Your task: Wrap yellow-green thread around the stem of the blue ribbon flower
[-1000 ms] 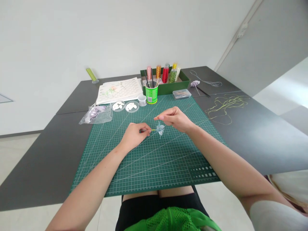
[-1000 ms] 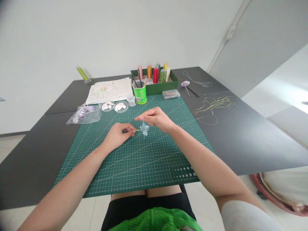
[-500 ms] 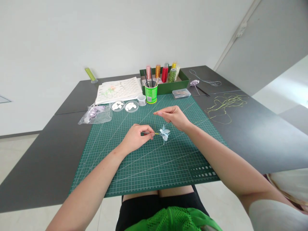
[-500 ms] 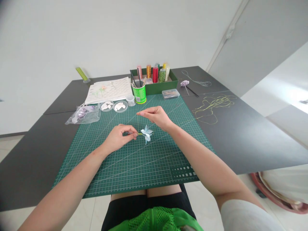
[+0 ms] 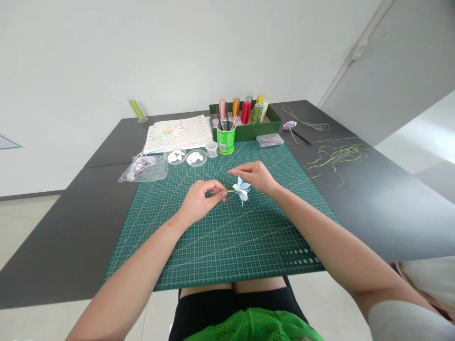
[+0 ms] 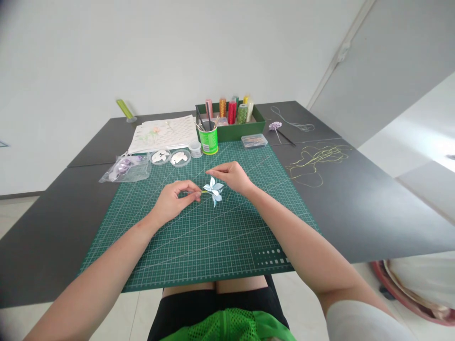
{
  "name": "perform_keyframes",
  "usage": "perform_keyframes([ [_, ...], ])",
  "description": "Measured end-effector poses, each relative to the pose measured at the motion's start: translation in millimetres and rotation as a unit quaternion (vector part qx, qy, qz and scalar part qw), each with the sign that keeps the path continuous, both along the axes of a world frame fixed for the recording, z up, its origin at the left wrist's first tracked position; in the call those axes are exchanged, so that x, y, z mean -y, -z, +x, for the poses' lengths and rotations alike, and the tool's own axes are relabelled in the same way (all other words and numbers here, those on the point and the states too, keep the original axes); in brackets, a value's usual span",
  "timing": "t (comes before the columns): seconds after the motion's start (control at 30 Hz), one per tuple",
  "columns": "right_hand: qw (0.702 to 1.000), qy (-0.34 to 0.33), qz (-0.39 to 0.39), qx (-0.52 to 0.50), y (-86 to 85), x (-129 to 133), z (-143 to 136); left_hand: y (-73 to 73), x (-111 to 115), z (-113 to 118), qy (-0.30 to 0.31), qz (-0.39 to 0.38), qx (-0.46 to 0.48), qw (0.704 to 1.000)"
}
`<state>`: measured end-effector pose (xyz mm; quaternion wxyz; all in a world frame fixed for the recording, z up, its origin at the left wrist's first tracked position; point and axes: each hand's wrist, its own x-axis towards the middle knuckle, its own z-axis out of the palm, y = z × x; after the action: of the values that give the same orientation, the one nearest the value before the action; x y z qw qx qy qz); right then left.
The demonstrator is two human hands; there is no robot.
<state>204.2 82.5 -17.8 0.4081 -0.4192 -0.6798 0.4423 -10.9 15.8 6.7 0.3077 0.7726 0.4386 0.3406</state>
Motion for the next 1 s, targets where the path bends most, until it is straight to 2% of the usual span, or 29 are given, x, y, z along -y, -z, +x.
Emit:
perform_keyframes([
  [0.27, 0.995, -0.067, 0.017, 0.078, 7.8, 1, -3, -2.6, 1, -4, -0.093, 0.117, -0.007, 0.989],
  [0.47, 0.986, -0.142, -0.038, 0.074, 2.0, 8, -5, 0.5, -4, -10, -0.169, 0.165, -0.003, 0.972],
  [0.6, 0.983, -0.161, -0.051, 0.067, -3.6, 10, -5, 4.3, -6, -10, -0.193, 0.172, 0.005, 0.966],
  [0.8, 0.975, -0.183, -0.07, 0.105, -5.2, 13, -8, 7.7, -2, -5, -0.192, 0.172, 0.018, 0.966],
  [0.93, 0.975, -0.181, -0.077, 0.101, -6.3, 14, -9, 10.4, -3, -4, -0.213, 0.148, 0.04, 0.965],
  [1.0, 0.976, -0.175, -0.087, 0.093, -6.7, 14, -10, 13.1, -5, -4, -0.213, 0.12, 0.081, 0.966],
])
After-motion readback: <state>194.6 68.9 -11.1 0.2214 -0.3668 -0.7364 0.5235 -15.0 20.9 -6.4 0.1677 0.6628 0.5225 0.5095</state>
